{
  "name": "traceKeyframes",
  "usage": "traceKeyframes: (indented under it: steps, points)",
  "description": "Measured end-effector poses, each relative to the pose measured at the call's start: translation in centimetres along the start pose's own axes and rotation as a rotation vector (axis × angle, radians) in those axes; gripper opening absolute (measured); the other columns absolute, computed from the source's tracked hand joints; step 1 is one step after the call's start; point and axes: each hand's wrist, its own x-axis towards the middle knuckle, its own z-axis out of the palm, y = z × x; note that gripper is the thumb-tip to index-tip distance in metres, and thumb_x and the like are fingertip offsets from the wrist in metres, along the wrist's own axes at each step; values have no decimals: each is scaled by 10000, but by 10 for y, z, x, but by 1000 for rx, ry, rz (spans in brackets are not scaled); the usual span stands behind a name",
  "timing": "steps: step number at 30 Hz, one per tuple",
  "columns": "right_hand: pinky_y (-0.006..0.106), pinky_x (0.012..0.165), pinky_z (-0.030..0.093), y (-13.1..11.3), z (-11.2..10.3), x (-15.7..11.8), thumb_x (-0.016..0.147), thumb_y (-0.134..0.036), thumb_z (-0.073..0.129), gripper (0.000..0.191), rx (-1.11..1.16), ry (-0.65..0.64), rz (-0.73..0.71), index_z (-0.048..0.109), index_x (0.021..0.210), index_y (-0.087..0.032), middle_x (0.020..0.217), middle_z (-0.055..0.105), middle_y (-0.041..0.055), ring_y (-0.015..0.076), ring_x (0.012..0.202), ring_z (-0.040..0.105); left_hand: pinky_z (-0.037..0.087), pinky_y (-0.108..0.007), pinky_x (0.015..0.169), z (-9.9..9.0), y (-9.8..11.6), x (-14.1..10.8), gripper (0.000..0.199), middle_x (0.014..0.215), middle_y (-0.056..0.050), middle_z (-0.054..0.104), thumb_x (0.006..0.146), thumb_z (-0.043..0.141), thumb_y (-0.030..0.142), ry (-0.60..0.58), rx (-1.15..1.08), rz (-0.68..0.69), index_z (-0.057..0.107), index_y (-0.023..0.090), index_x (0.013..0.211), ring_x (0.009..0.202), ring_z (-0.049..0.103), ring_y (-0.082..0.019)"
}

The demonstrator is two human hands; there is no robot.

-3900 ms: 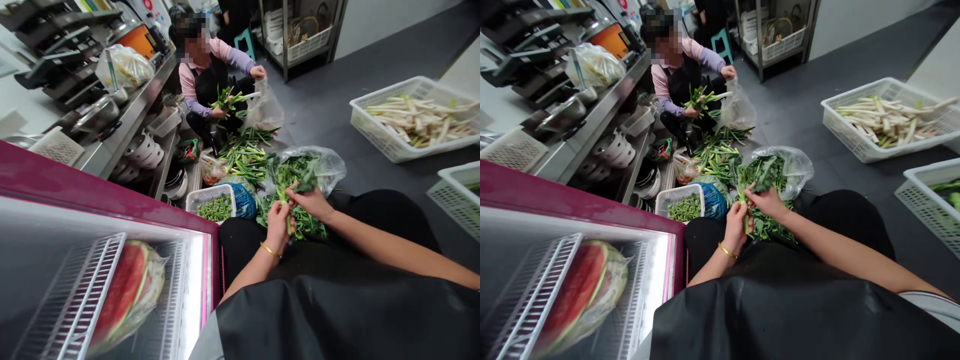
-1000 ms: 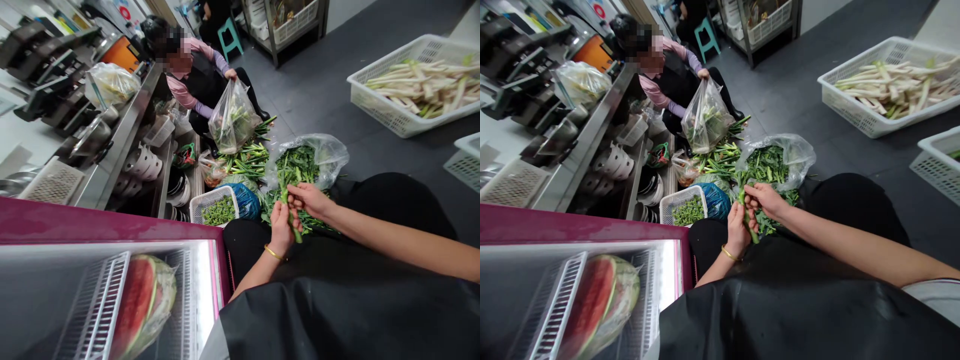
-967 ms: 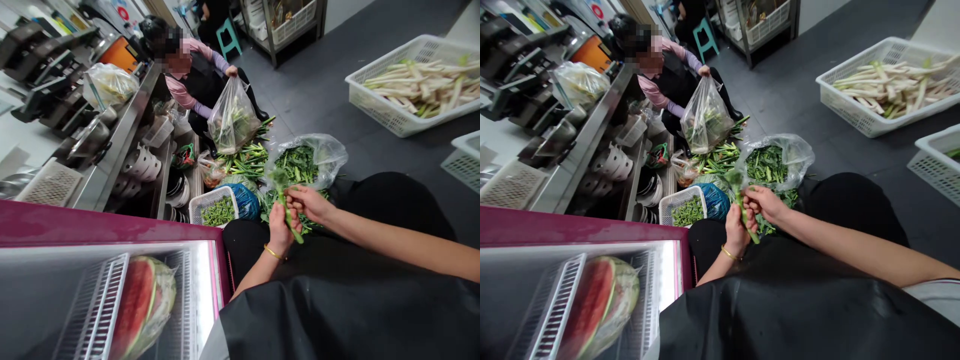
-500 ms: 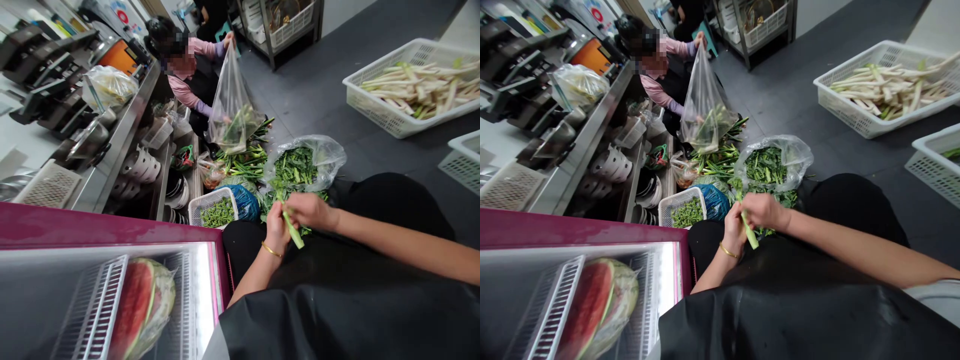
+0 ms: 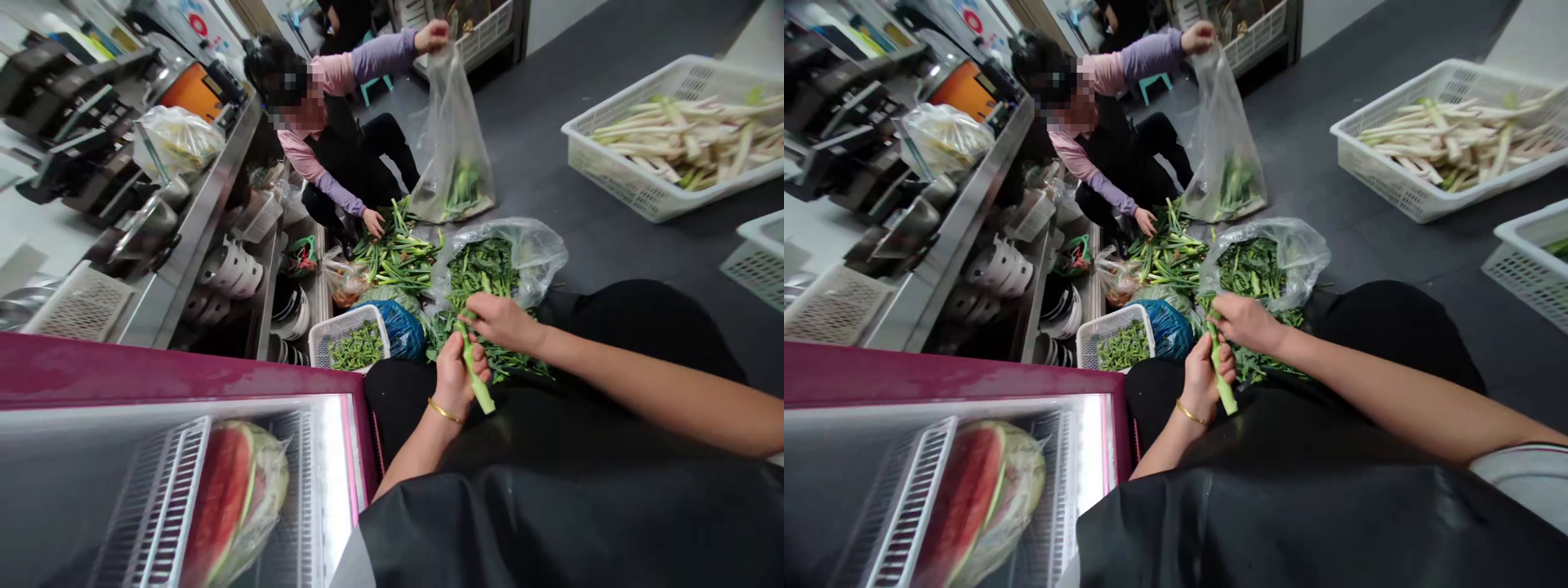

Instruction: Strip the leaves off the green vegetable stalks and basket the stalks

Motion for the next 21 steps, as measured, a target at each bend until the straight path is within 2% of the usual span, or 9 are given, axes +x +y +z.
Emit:
traceKeyframes:
  steps: [2,4,6,8,11,13,15,17,21]
  points:
    - [248,545,346,-4,4,-15,911,-304,409,320,-95,-15,-342,485,624,-184,607,505,26,122,565,435,238,-195,365,-2,2,4,295,519,32,422,876,506,411,89,-114,-104,487,167,711,361,315,-63]
    - [243,563,363,-12,-1,-19,942,-270,379,315,-91,-52,-475,538,685,-180,626,518,26,125,585,460,242,-194,382,-8,3,10,305,522,25,413,906,457,370,142,-200,-130,493,157,692,372,318,-61]
    - [236,582,387,-28,-8,1,960,-305,399,290,-60,48,-345,571,767,-173,666,550,27,123,607,495,268,-197,403,-15,3,16,310,530,13,423,926,394,331,152,-251,-124,518,147,711,392,351,-73]
    - [234,610,414,-52,-10,40,955,-352,446,255,-34,126,-171,590,871,-160,738,599,35,124,641,537,318,-215,433,-22,1,20,298,541,-6,454,918,364,292,173,-252,-115,542,141,734,420,403,-96]
    - [255,661,442,-85,-2,101,864,-373,605,326,-156,-78,-182,589,1078,-128,935,655,84,165,764,601,395,-253,502,-33,1,23,244,600,-40,529,873,397,252,222,-224,-79,572,129,755,492,497,-129]
    - [274,667,442,-91,0,119,804,-420,665,434,-330,-239,-177,597,1115,-126,980,662,110,211,816,620,436,-273,566,-36,8,23,212,652,-54,564,848,432,246,218,-247,-12,583,129,755,581,568,-153]
    - [279,652,432,-77,-3,111,810,-520,622,431,-460,-312,-61,641,1014,-141,891,671,109,229,796,625,477,-309,664,-32,18,26,195,703,-63,592,837,451,244,205,-293,75,587,139,747,696,619,-180]
    - [275,615,417,-48,-11,86,795,-597,590,448,-482,-366,104,656,836,-157,755,655,100,220,725,616,487,-351,776,-17,25,33,201,763,-70,620,845,447,247,181,-298,146,595,149,751,815,639,-200]
    - [261,504,382,21,-37,22,788,-455,614,305,-333,-459,321,576,636,-194,609,596,42,158,541,548,456,-371,891,31,15,66,290,993,-94,662,867,468,378,8,-70,179,652,169,945,1023,614,-240]
